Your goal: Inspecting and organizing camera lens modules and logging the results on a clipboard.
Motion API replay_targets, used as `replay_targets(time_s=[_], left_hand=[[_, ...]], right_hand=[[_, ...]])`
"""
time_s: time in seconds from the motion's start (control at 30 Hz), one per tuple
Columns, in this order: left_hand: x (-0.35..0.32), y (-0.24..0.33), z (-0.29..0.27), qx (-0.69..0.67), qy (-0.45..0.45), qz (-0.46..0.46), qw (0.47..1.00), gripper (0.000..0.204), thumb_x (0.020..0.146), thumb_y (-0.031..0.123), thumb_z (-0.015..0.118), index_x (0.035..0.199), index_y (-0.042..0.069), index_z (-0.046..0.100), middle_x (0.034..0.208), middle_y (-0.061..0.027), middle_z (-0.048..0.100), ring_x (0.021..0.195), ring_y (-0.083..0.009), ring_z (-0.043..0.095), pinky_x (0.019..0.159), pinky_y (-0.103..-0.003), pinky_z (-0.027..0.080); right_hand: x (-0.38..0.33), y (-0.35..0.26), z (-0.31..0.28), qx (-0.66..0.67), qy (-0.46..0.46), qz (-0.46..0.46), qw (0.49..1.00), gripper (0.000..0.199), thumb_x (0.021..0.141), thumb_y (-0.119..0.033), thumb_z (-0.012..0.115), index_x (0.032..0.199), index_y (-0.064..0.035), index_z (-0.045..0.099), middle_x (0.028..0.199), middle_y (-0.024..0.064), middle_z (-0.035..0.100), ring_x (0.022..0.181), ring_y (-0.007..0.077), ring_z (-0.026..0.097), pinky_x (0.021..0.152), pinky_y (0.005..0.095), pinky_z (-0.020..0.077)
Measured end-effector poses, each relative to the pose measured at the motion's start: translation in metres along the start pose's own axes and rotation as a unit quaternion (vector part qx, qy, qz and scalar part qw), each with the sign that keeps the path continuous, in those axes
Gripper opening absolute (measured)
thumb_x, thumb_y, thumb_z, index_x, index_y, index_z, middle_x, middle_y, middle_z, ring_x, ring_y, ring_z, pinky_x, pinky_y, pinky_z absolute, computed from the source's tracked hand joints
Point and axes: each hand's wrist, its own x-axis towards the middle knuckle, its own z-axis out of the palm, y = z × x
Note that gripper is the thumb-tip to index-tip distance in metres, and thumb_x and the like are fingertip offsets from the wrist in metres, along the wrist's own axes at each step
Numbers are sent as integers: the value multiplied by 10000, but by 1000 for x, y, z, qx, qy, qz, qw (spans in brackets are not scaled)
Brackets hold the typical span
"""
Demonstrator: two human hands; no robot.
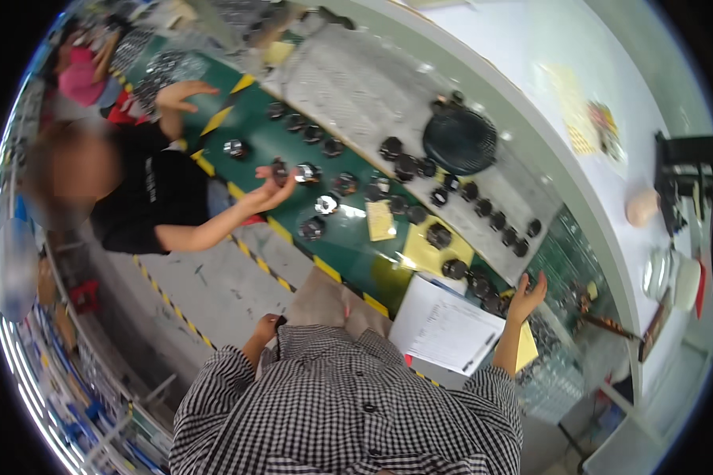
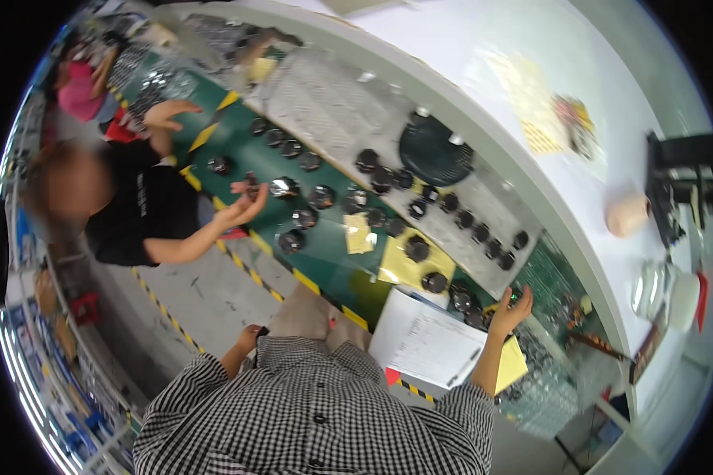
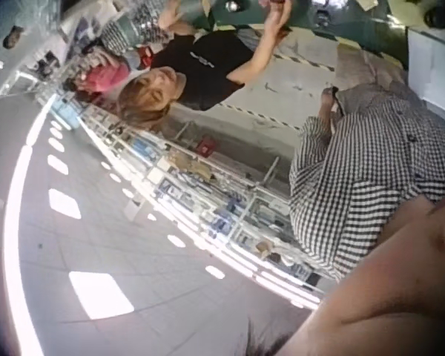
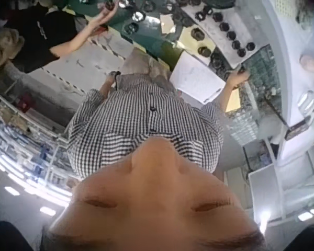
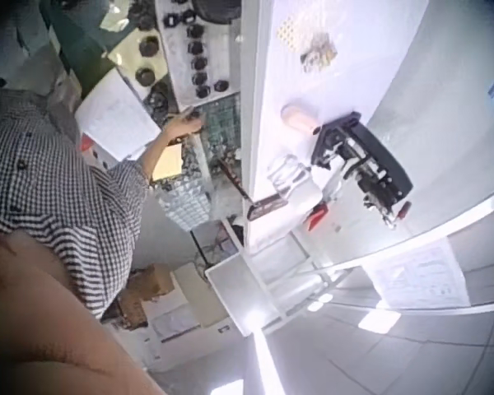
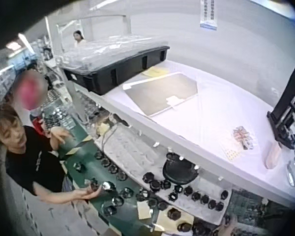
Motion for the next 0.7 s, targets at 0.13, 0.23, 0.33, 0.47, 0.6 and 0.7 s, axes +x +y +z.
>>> replay_targets(time_s=[0.13,0.23,0.33,0.47,0.6,0.7], left_hand=[[4,3,2,24,-4,8,1000,292,826,246,689,1007,17,682,878,-173,707,765,-285,689,698,-386,536],[17,5,4,7,-30,1,1000,307,816,232,672,1034,16,686,1009,-207,692,990,-355,651,859,-391,505],[24,4,-9,46,-43,29,998,304,824,244,654,1040,34,691,1065,-195,682,997,-356,645,864,-393,509],[39,-20,-28,9,-17,48,999,312,809,254,703,1009,14,689,932,-151,720,867,-265,686,780,-362,528],[51,-41,-50,-139,-46,-63,987,263,865,150,537,1058,35,675,841,-138,697,651,-216,658,576,-332,540],[65,-67,-57,-160,-49,-57,984,291,850,129,503,1077,40,662,795,-131,680,562,-199,635,485,-318,530]], right_hand=[[-53,-223,11,336,-234,110,906,293,901,-99,635,1188,-43,609,1116,64,617,1056,167,552,925,315,436],[-83,-361,27,431,-330,-79,836,323,906,-108,628,1214,-21,584,1171,94,627,1085,199,576,947,312,434],[-89,-451,66,462,-339,-142,807,410,885,-130,663,1257,-14,535,1237,128,575,1145,230,542,970,337,411],[-87,-512,105,390,-252,-237,853,384,876,-139,669,1215,-11,541,1217,133,553,1100,275,541,937,355,418],[-97,-522,121,364,-256,-246,861,261,877,-125,674,1080,8,581,1084,93,600,943,174,601,730,278,486],[-112,-525,124,445,-333,-25,831,229,889,-131,679,1046,15,599,888,38,619,721,92,583,670,239,482]])
